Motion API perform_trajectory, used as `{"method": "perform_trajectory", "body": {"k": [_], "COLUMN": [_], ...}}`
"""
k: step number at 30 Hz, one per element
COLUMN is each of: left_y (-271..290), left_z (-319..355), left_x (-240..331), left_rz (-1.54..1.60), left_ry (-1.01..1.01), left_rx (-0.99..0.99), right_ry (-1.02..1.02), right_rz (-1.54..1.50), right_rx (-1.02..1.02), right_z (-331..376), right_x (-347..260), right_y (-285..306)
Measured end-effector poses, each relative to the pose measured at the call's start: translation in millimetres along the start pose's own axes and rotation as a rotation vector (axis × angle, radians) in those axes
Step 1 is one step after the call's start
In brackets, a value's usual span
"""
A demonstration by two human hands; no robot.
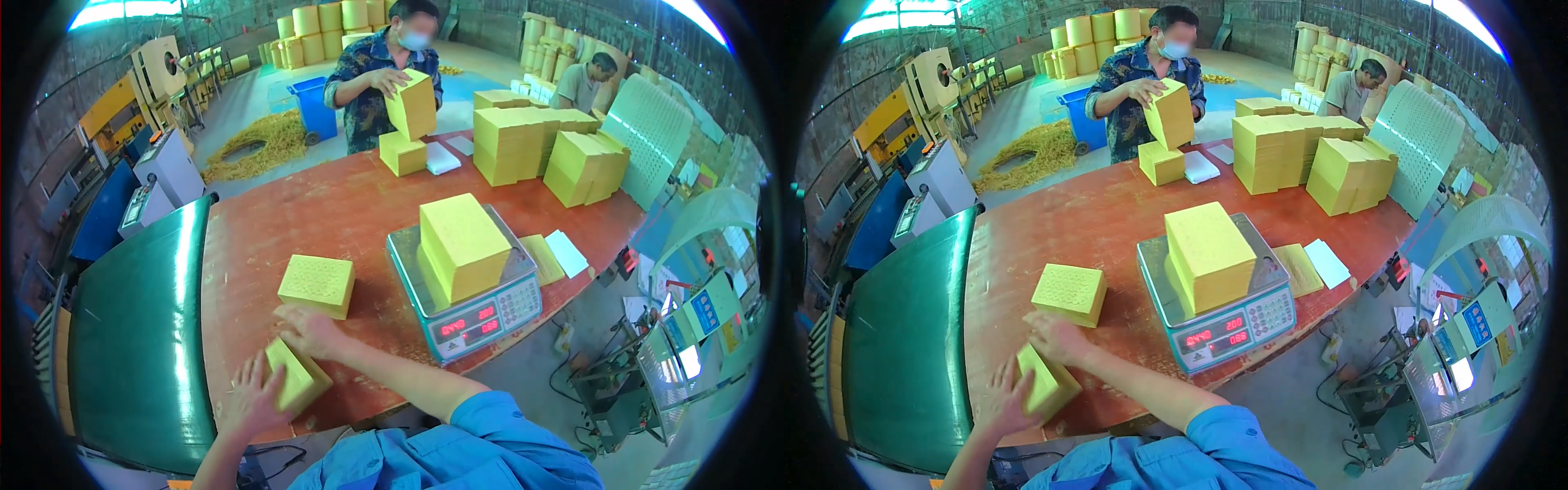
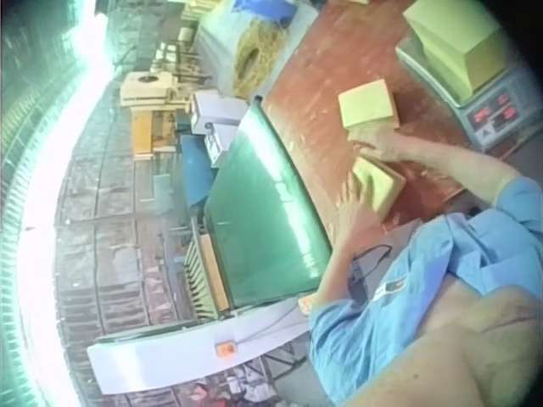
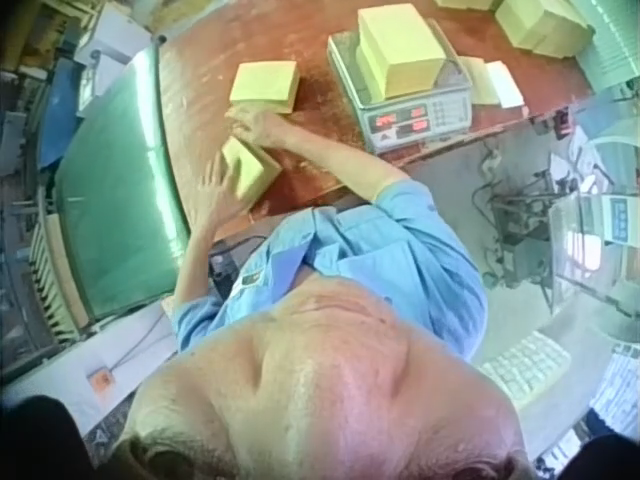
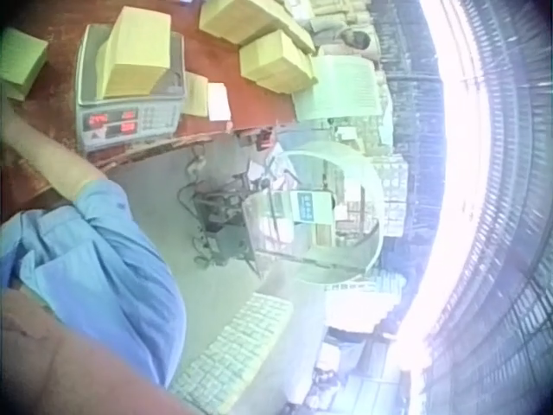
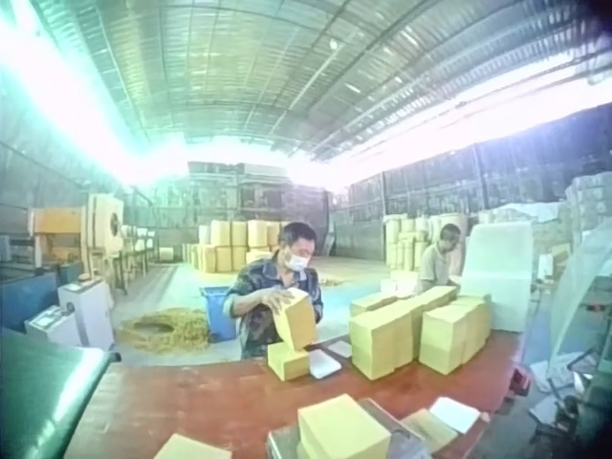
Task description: Weighing and stacking yellow paper sheets at a work station.
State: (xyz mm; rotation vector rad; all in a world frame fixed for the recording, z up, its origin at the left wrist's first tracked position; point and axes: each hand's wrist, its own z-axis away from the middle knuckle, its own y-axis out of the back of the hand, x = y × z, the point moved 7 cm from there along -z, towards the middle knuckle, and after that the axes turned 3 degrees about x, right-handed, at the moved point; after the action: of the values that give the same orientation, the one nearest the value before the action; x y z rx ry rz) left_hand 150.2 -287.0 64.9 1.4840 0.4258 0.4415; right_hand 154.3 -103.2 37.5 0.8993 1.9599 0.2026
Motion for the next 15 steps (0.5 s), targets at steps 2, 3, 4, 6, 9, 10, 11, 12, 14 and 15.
{"method": "perform_trajectory", "body": {"k": [2,3,4,6,9,10,11,12,14,15], "left_y": [9.4,15.0,13.3,4.6,-61.9,-87.1,-93.2,-126.6,-152.0,-145.2], "left_z": [25.3,34.0,42.8,63.3,131.4,153.5,158.0,169.7,170.7,154.9], "left_x": [49.0,61.8,66.9,43.5,7.9,-8.2,4.6,15.1,64.4,86.1], "left_rz": [-0.042,-0.054,-0.062,-0.023,0.536,1.009,1.010,1.533,2.057,2.147], "left_ry": [-0.343,-0.391,-0.385,-0.035,0.359,0.624,0.622,0.902,1.185,1.149], "left_rx": [-0.060,-0.058,-0.058,0.059,0.512,0.710,0.701,0.711,0.688,0.682], "right_ry": [-0.081,-0.104,-0.097,-0.353,-0.374,-0.378,-0.376,-0.374,-0.357,-0.340], "right_rz": [-0.136,-0.114,-0.120,-0.318,-0.365,-0.368,-0.340,-0.311,-0.323,-0.334], "right_rx": [-0.110,-0.172,-0.170,-0.579,-0.482,-0.478,-0.464,-0.450,-0.425,-0.401], "right_z": [30.3,48.6,60.8,93.8,112.4,116.2,118.3,121.0,129.2,131.4], "right_x": [-8.1,-11.6,-14.6,-1.6,-20.2,-25.1,-29.3,-30.8,-24.7,-23.0], "right_y": [-20.7,-27.8,-27.1,-46.4,-14.6,-6.4,1.5,7.7,-0.6,-3.9]}}
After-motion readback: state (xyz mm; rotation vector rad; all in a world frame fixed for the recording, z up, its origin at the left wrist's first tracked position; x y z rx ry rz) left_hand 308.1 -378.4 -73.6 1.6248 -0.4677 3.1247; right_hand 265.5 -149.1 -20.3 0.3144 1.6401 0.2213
